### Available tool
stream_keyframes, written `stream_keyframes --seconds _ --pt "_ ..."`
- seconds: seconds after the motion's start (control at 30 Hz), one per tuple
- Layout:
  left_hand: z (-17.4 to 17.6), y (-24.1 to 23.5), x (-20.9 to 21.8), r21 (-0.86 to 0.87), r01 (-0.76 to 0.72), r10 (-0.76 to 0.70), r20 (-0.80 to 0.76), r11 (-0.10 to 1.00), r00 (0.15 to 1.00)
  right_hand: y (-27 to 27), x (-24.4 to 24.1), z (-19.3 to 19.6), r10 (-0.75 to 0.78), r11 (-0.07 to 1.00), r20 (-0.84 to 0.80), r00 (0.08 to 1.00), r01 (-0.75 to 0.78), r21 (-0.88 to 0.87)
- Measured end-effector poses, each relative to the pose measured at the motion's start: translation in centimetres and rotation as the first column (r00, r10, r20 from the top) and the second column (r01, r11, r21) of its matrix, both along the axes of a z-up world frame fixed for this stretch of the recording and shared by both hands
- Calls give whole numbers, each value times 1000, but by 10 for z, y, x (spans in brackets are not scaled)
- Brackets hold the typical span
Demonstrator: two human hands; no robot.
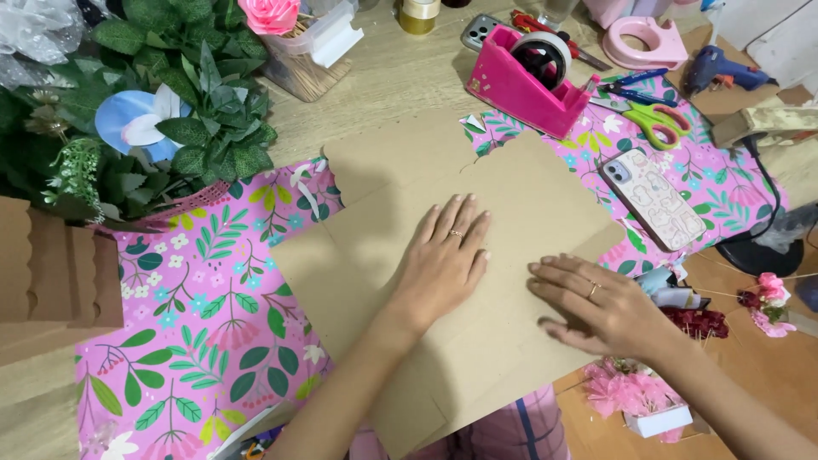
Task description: Folding and assembling a cardboard box from a flat cutout on a craft table.
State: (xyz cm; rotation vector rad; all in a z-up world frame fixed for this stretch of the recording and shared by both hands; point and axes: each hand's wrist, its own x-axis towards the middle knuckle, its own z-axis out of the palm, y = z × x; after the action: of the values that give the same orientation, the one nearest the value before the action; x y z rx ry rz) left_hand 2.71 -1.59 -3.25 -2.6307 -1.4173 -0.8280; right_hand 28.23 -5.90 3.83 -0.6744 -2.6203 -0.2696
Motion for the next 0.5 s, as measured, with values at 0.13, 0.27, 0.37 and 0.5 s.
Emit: stream_keyframes --seconds 0.13,0.27,0.37,0.5 --pt "5 -2 -1 -22 1 -2 -54 1000 999 -3 -22 11 103 983 -55 993 -110 -149" --pt "3 -5 0 -90 -5 -5 -109 996 994 -6 -29 15 163 983 -119 979 -172 -65" --pt "4 -5 0 -112 -11 -4 -131 994 991 -8 -30 7 174 984 -122 977 -177 -9" --pt "5 -5 1 -132 -12 -6 -136 991 991 -8 -47 7 136 991 -143 980 -136 14"
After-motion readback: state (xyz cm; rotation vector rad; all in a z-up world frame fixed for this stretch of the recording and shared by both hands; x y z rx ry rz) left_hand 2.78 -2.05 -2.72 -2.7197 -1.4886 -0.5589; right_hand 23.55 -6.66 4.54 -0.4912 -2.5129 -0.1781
